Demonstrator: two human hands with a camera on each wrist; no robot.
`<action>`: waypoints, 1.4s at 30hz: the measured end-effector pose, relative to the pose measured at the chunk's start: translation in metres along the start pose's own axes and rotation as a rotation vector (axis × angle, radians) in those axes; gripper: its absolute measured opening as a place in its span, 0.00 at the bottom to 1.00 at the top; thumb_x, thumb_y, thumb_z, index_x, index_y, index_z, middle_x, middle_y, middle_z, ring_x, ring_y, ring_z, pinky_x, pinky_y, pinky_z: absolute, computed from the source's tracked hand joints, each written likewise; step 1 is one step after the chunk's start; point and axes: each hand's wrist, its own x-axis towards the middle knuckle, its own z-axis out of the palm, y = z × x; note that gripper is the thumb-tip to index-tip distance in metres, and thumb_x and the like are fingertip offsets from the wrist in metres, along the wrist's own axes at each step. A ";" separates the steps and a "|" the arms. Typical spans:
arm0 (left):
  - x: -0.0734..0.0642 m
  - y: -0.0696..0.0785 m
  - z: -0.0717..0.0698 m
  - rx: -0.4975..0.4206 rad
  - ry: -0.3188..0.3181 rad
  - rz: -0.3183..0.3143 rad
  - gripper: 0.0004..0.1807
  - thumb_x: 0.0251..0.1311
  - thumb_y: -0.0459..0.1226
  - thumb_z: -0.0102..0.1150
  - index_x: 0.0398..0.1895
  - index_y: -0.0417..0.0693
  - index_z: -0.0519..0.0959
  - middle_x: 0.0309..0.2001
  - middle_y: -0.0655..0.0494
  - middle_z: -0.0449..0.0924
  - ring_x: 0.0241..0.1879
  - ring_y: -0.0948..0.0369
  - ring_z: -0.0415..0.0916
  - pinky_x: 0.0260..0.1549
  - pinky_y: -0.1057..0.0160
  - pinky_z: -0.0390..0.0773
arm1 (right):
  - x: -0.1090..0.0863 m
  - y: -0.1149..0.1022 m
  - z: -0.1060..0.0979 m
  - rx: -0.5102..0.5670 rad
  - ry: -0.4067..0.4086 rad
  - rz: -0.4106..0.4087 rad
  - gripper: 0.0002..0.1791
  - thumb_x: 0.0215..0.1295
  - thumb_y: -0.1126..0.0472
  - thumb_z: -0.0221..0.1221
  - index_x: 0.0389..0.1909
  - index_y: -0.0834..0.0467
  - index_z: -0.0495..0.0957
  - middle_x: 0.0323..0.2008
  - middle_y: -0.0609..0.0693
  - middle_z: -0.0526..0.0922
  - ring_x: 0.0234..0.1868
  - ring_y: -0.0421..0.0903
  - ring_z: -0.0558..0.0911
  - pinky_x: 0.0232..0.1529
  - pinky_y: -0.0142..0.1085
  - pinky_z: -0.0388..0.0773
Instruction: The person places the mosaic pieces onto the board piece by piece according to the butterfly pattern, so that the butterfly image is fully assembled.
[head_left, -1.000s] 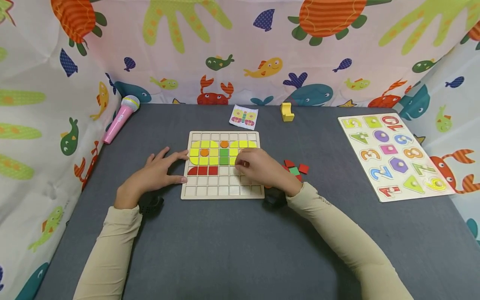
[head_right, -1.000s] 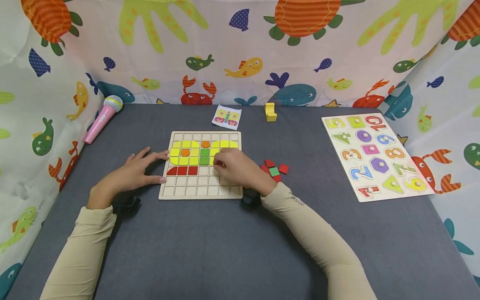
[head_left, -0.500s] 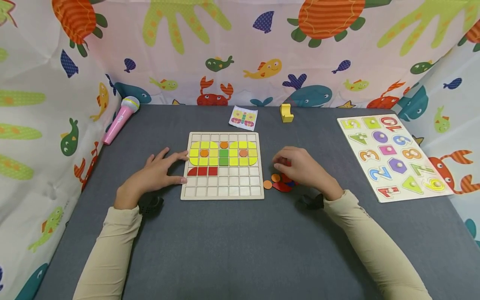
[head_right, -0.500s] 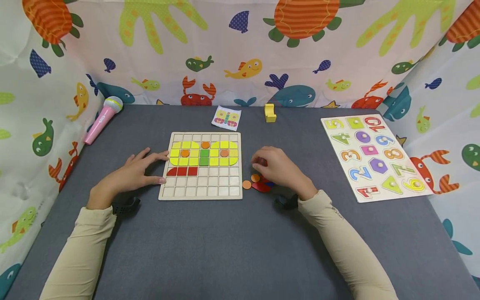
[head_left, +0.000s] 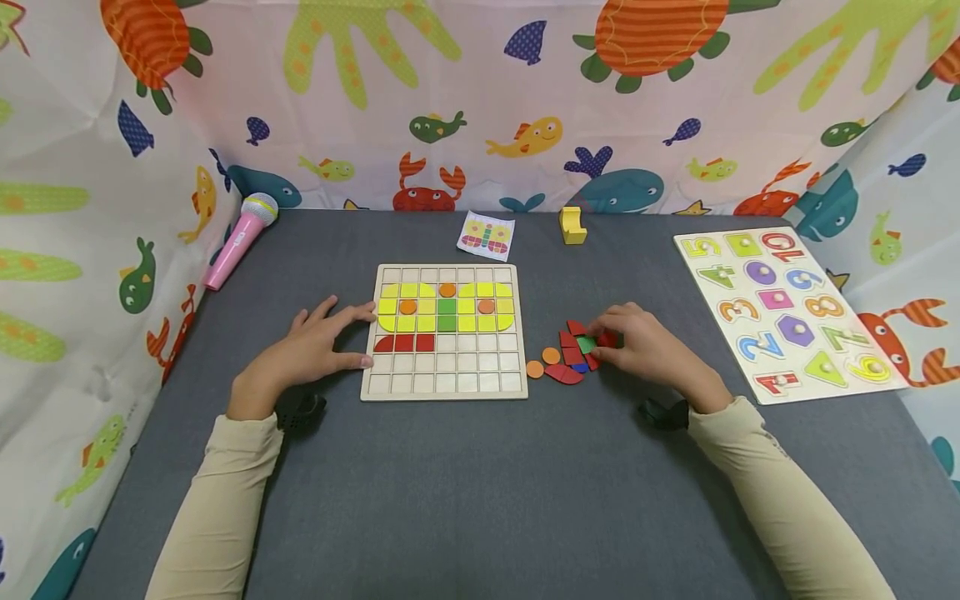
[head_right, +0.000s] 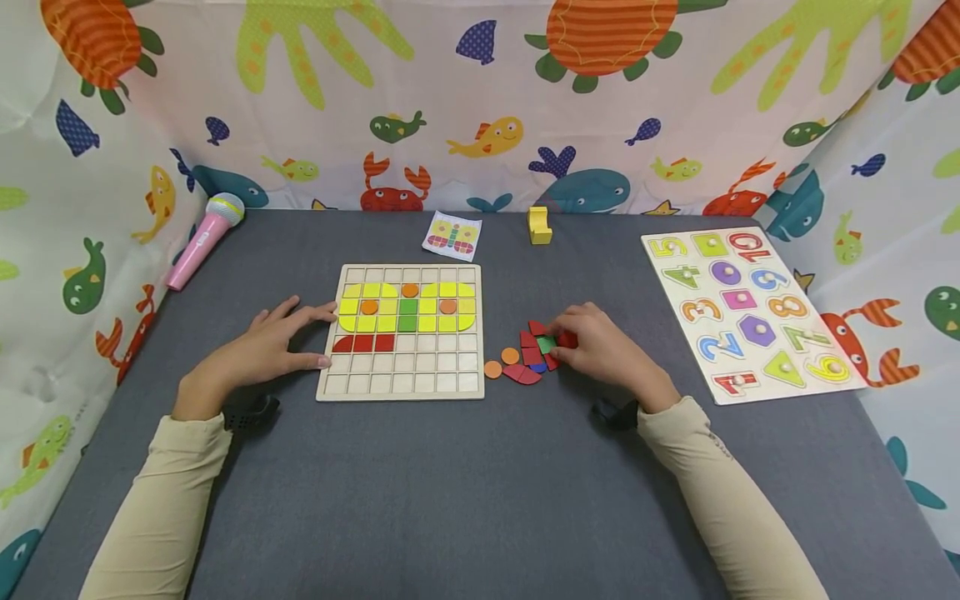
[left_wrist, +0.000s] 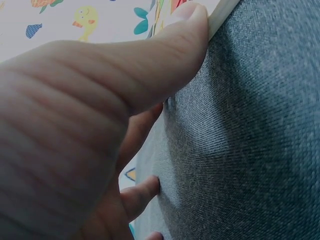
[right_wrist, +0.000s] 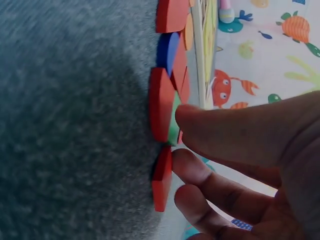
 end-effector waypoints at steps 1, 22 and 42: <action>0.000 0.000 0.000 0.000 0.001 0.001 0.46 0.67 0.50 0.74 0.83 0.53 0.62 0.85 0.39 0.48 0.83 0.32 0.28 0.73 0.25 0.27 | 0.000 0.001 0.000 0.002 -0.004 -0.002 0.12 0.69 0.68 0.70 0.52 0.65 0.87 0.49 0.57 0.86 0.53 0.59 0.77 0.54 0.57 0.74; -0.001 -0.001 -0.001 0.012 0.012 0.001 0.48 0.67 0.49 0.74 0.85 0.53 0.59 0.84 0.38 0.53 0.83 0.33 0.29 0.74 0.26 0.28 | 0.006 -0.002 0.004 0.064 -0.017 0.039 0.10 0.69 0.69 0.70 0.48 0.65 0.84 0.43 0.55 0.81 0.44 0.54 0.75 0.44 0.49 0.74; 0.000 -0.003 0.001 0.006 0.010 -0.001 0.47 0.67 0.52 0.73 0.84 0.55 0.61 0.84 0.39 0.51 0.83 0.33 0.29 0.74 0.26 0.29 | 0.072 -0.052 0.025 0.211 0.011 -0.018 0.03 0.72 0.67 0.69 0.43 0.60 0.85 0.35 0.49 0.86 0.36 0.47 0.82 0.40 0.43 0.81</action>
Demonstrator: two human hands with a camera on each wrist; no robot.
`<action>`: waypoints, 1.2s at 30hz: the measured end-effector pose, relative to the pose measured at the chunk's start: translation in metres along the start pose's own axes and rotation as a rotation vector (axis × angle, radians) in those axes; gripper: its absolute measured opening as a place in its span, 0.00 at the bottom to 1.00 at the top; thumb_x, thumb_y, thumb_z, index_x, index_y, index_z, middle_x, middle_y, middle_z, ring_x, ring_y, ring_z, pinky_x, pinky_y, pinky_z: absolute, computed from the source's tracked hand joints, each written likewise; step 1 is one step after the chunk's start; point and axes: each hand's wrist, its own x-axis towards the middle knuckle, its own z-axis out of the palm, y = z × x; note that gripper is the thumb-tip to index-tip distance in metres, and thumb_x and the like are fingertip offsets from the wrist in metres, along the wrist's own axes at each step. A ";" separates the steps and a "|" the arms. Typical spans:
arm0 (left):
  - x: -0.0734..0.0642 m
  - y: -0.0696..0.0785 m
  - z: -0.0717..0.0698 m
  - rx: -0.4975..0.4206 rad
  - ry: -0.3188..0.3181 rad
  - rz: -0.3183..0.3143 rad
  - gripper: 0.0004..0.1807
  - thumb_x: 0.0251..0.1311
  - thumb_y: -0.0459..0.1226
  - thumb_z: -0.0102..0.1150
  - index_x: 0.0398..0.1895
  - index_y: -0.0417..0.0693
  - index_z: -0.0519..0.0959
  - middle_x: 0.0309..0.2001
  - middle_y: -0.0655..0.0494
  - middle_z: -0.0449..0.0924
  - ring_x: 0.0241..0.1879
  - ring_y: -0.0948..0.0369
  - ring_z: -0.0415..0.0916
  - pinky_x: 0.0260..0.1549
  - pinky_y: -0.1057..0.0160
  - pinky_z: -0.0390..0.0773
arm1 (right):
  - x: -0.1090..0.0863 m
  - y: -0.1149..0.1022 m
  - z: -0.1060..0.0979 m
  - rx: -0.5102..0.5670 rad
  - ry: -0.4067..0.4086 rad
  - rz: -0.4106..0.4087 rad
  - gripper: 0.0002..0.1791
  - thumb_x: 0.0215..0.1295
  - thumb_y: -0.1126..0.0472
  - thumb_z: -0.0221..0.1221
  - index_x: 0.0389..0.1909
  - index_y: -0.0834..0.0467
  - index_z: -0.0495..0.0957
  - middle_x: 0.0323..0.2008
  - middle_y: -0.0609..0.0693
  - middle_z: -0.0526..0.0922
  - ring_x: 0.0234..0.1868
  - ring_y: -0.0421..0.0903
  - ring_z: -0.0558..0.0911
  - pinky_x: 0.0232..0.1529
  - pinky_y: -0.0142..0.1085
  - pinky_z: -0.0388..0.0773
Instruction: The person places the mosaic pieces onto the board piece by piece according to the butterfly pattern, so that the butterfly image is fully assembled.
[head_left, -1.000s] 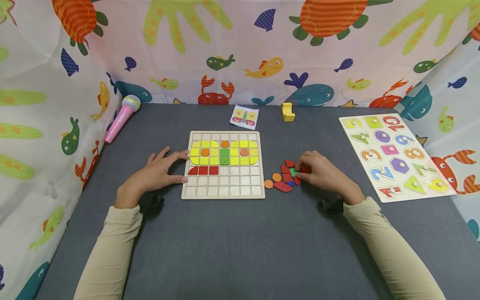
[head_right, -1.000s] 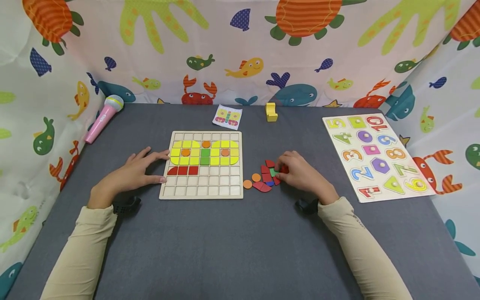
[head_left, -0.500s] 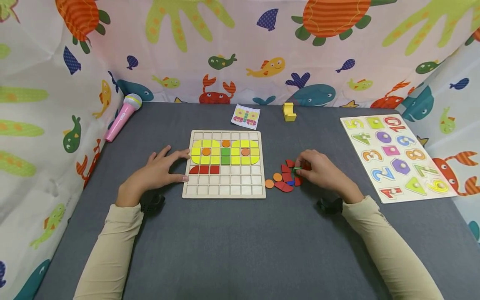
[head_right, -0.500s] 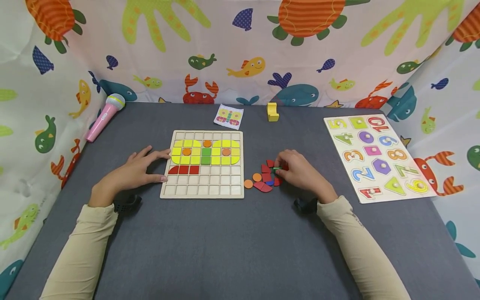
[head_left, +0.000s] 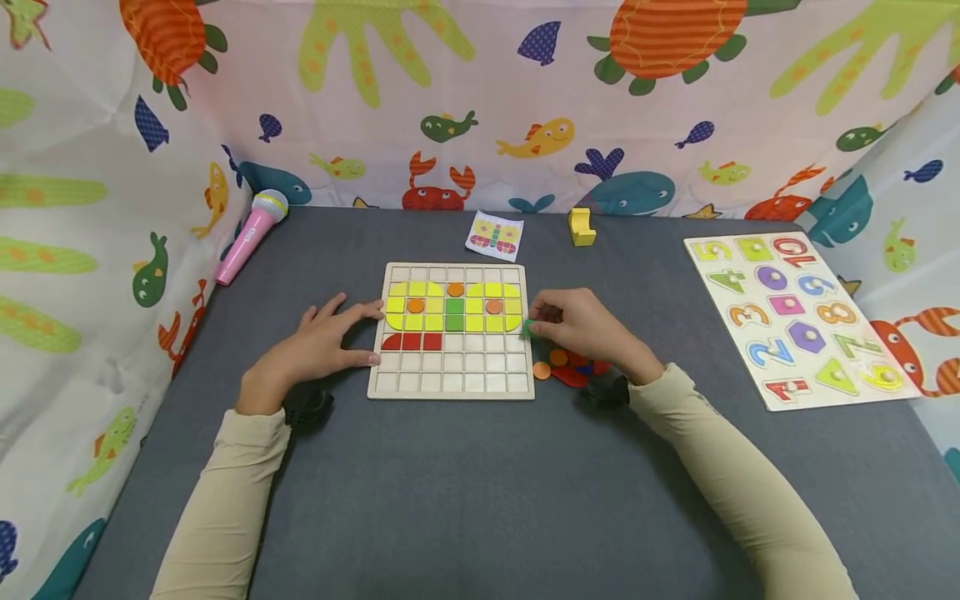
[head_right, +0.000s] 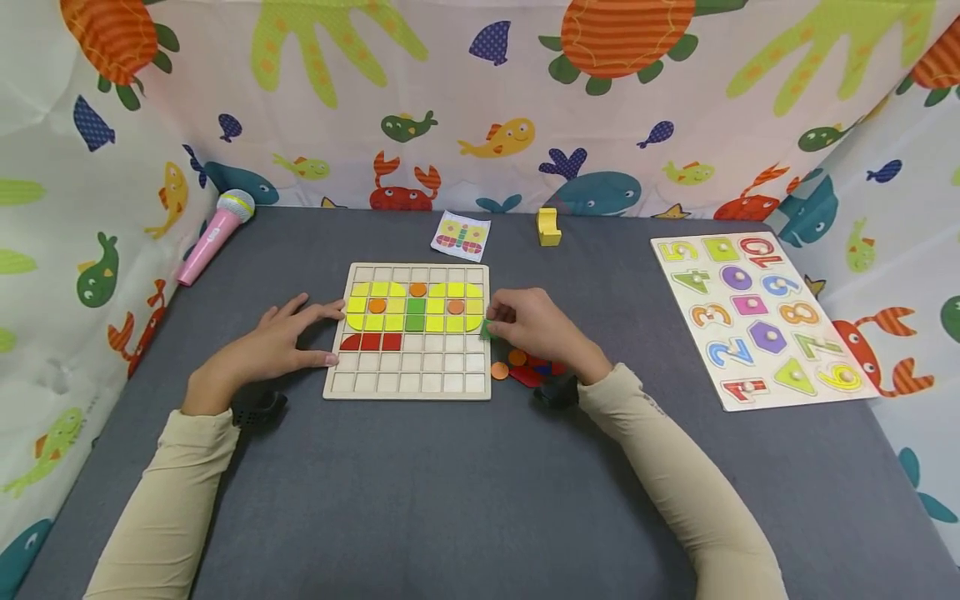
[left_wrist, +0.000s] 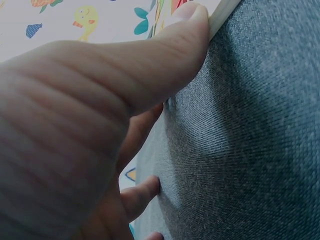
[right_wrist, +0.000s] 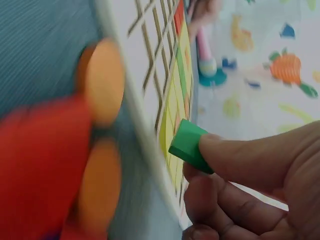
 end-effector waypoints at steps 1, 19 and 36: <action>0.000 0.000 0.000 -0.005 0.003 0.007 0.47 0.67 0.52 0.73 0.84 0.55 0.61 0.84 0.39 0.51 0.83 0.33 0.29 0.73 0.25 0.28 | 0.006 -0.004 0.004 0.006 -0.012 -0.012 0.04 0.72 0.67 0.69 0.43 0.60 0.85 0.36 0.50 0.86 0.37 0.47 0.82 0.41 0.43 0.81; 0.002 0.004 -0.002 0.004 -0.004 0.015 0.43 0.69 0.50 0.72 0.83 0.56 0.63 0.85 0.42 0.51 0.83 0.34 0.29 0.74 0.27 0.28 | 0.067 -0.052 0.057 -0.018 -0.141 -0.148 0.01 0.71 0.69 0.66 0.39 0.62 0.86 0.31 0.48 0.84 0.33 0.45 0.80 0.39 0.38 0.79; -0.001 -0.001 0.000 -0.005 0.001 0.012 0.45 0.68 0.51 0.73 0.83 0.56 0.63 0.85 0.41 0.52 0.83 0.34 0.30 0.74 0.26 0.28 | 0.065 -0.058 0.077 -0.241 -0.077 -0.257 0.05 0.69 0.72 0.67 0.33 0.61 0.87 0.30 0.49 0.85 0.33 0.45 0.81 0.42 0.40 0.79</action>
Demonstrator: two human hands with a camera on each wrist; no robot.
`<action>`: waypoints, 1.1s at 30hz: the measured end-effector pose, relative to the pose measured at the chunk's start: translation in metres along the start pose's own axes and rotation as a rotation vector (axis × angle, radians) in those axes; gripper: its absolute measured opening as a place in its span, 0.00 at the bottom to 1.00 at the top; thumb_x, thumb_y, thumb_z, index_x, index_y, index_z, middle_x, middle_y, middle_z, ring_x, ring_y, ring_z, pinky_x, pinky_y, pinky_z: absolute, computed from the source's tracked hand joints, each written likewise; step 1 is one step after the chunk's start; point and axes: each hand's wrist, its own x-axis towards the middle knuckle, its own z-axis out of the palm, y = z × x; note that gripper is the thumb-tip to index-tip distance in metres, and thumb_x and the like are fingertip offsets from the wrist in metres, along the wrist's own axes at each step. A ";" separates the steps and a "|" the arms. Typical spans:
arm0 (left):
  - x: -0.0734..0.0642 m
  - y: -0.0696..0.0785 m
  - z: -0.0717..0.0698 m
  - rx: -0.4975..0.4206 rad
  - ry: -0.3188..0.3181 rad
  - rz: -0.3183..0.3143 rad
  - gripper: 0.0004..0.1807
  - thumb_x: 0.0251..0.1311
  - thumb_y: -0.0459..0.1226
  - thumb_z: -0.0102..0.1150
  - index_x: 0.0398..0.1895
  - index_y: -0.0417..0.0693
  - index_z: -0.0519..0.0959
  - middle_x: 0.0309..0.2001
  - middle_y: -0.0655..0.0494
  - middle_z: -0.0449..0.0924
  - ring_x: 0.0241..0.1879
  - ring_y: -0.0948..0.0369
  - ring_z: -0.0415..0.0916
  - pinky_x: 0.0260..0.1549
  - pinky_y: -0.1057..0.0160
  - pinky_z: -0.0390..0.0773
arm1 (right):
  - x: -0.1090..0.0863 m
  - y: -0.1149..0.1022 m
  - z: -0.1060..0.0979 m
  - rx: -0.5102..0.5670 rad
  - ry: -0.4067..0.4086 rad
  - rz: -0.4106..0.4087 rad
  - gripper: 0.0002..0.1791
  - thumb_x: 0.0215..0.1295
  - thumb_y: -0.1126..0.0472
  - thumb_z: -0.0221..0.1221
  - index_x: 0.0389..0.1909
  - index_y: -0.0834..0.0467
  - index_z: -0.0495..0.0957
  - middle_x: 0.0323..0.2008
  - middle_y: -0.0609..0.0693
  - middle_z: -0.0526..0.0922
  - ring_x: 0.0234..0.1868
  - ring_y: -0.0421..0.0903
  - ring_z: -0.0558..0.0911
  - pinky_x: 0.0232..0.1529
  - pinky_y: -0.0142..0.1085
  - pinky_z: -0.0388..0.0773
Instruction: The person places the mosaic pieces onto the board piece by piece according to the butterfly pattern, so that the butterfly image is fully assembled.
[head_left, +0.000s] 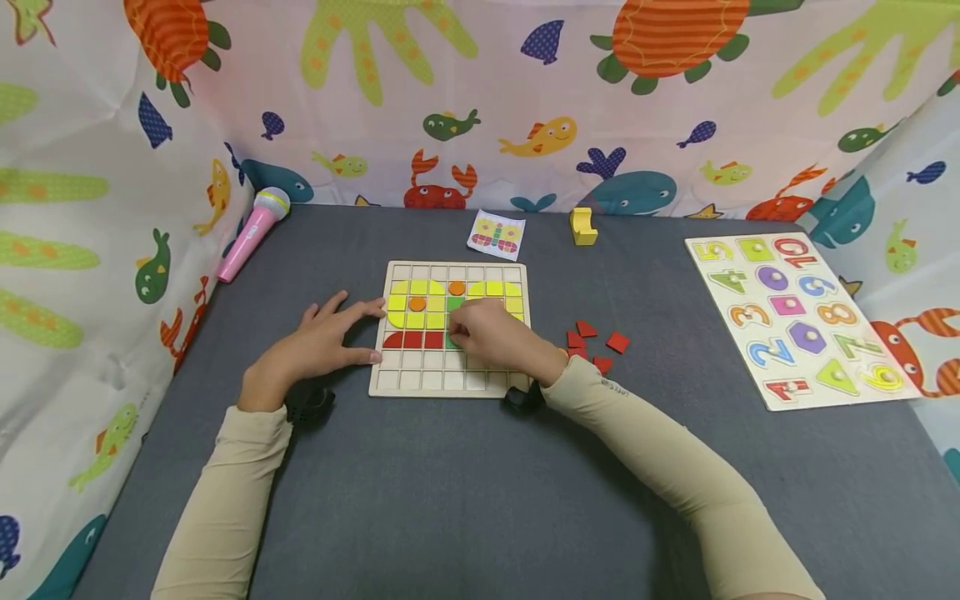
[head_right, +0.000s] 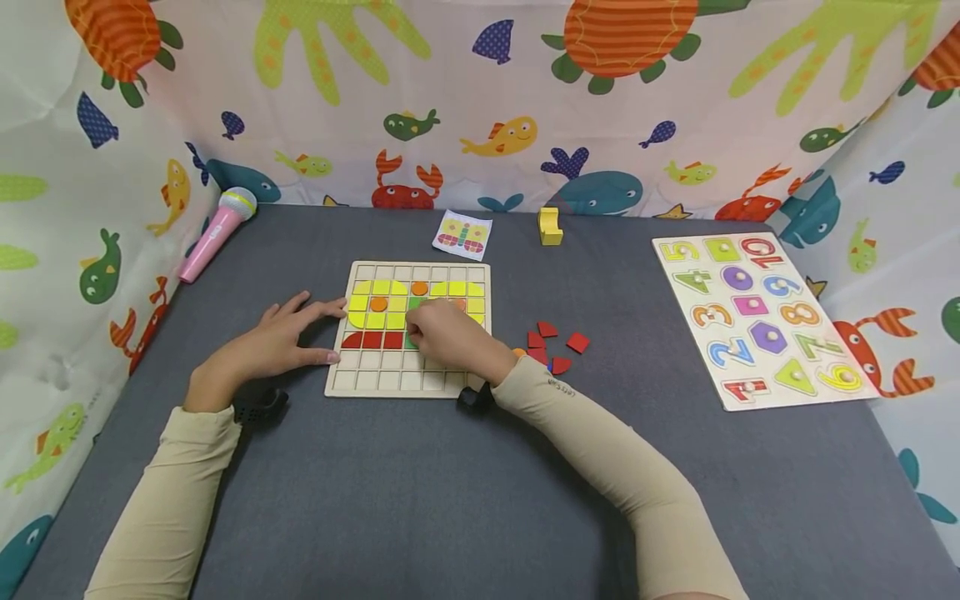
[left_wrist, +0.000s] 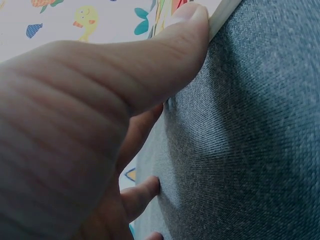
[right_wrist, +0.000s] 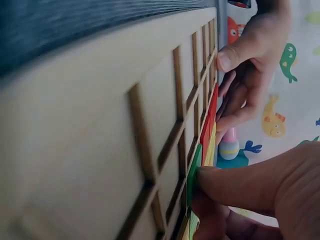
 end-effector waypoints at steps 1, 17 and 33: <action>0.000 0.000 0.000 0.000 0.002 0.002 0.45 0.67 0.51 0.73 0.83 0.56 0.63 0.85 0.41 0.52 0.83 0.34 0.30 0.74 0.26 0.28 | -0.001 0.000 -0.001 0.003 0.000 -0.010 0.05 0.69 0.72 0.67 0.33 0.61 0.87 0.30 0.49 0.86 0.32 0.44 0.81 0.41 0.39 0.80; -0.001 -0.003 0.002 0.002 0.005 -0.005 0.45 0.67 0.52 0.74 0.82 0.55 0.63 0.85 0.42 0.51 0.83 0.33 0.30 0.73 0.26 0.28 | -0.066 0.033 -0.045 0.109 0.054 0.170 0.05 0.71 0.70 0.67 0.44 0.65 0.89 0.36 0.51 0.87 0.33 0.46 0.79 0.39 0.41 0.81; 0.000 0.001 0.002 -0.001 0.011 0.004 0.46 0.67 0.51 0.74 0.83 0.53 0.62 0.84 0.39 0.52 0.83 0.33 0.30 0.73 0.25 0.29 | -0.131 0.082 -0.071 0.014 0.039 0.292 0.08 0.69 0.69 0.69 0.47 0.65 0.88 0.42 0.56 0.85 0.42 0.54 0.79 0.45 0.50 0.80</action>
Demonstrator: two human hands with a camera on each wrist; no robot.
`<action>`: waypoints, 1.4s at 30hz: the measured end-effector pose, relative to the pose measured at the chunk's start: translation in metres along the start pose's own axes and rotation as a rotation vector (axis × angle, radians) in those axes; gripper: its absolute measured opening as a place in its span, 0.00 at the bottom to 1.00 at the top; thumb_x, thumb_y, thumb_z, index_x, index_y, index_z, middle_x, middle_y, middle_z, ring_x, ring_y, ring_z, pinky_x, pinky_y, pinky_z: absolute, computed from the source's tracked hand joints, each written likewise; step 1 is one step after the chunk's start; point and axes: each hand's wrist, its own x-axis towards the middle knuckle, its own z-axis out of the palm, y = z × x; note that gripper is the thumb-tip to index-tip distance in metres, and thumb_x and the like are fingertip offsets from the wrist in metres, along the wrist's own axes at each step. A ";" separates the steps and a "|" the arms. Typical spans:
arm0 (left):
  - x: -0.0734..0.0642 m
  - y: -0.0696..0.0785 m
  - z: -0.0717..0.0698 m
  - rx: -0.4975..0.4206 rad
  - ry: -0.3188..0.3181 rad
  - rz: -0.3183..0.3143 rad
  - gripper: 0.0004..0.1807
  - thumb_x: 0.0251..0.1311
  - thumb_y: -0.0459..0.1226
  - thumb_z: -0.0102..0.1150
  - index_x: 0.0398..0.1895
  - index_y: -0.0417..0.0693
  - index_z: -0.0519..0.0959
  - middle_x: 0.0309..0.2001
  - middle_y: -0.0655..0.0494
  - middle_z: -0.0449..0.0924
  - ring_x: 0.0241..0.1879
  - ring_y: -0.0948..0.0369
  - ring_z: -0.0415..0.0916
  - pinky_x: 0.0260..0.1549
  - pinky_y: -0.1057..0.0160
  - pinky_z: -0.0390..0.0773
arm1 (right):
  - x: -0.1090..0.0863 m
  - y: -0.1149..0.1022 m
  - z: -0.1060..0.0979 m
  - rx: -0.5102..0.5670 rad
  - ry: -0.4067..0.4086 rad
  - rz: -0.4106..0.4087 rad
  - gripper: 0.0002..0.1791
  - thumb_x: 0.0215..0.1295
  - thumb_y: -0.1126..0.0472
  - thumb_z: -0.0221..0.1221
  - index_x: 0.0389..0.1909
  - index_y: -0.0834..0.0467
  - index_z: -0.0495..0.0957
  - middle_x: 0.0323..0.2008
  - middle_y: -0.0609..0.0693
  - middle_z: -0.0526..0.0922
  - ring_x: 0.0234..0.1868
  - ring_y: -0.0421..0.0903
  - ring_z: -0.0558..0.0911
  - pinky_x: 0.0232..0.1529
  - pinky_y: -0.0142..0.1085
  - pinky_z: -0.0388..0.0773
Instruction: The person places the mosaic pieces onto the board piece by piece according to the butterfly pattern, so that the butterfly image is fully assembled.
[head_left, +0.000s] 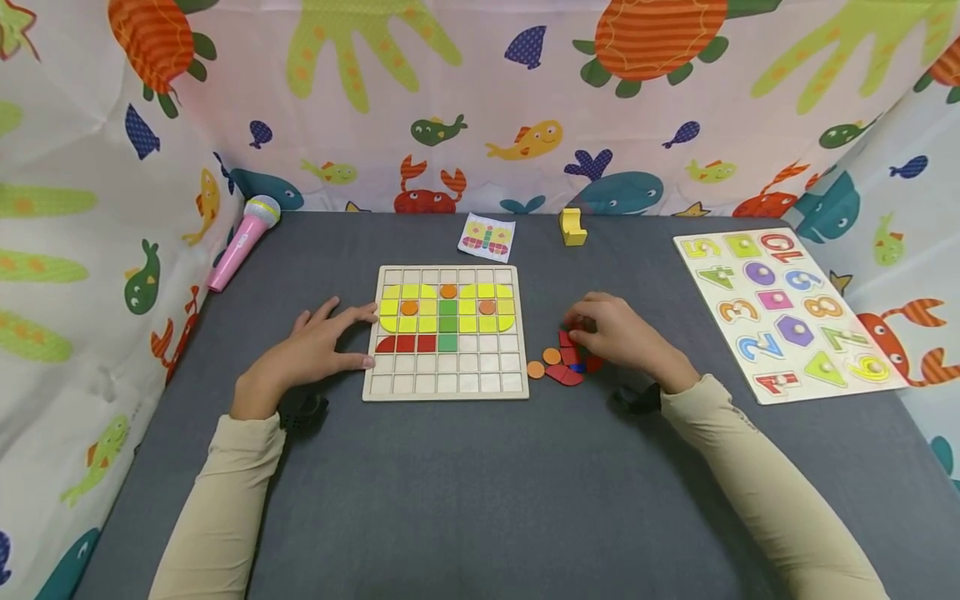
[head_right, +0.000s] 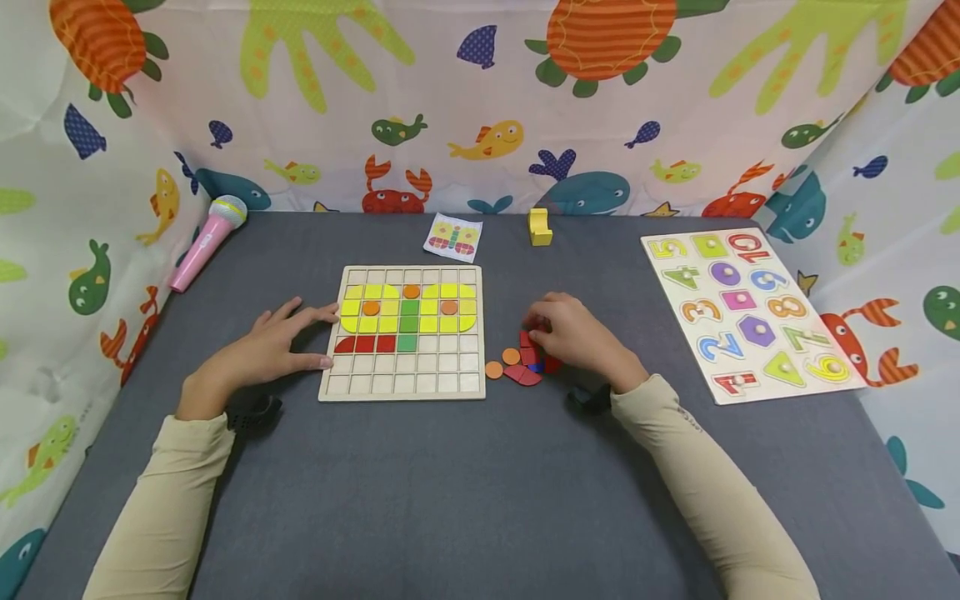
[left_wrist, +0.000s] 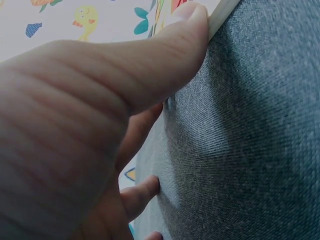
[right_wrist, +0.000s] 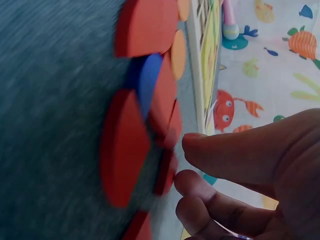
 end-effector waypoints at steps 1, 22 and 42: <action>0.000 0.000 0.000 0.000 -0.001 -0.001 0.46 0.67 0.51 0.74 0.83 0.53 0.62 0.84 0.39 0.52 0.83 0.33 0.30 0.73 0.25 0.29 | -0.002 0.002 -0.001 -0.003 -0.002 0.002 0.08 0.69 0.70 0.69 0.48 0.65 0.88 0.43 0.56 0.85 0.44 0.55 0.79 0.47 0.51 0.80; -0.001 0.003 -0.003 0.006 -0.020 -0.014 0.47 0.67 0.53 0.72 0.84 0.53 0.61 0.85 0.39 0.49 0.83 0.33 0.29 0.73 0.25 0.29 | -0.042 0.034 -0.018 0.005 0.035 0.144 0.13 0.69 0.67 0.69 0.50 0.68 0.82 0.39 0.57 0.81 0.40 0.53 0.78 0.41 0.49 0.76; -0.004 0.000 -0.003 -0.031 0.006 0.019 0.47 0.63 0.57 0.74 0.81 0.54 0.65 0.84 0.39 0.52 0.83 0.31 0.30 0.73 0.25 0.27 | 0.057 -0.048 0.008 0.157 0.044 -0.018 0.02 0.75 0.69 0.64 0.43 0.64 0.81 0.36 0.54 0.82 0.36 0.51 0.77 0.39 0.44 0.76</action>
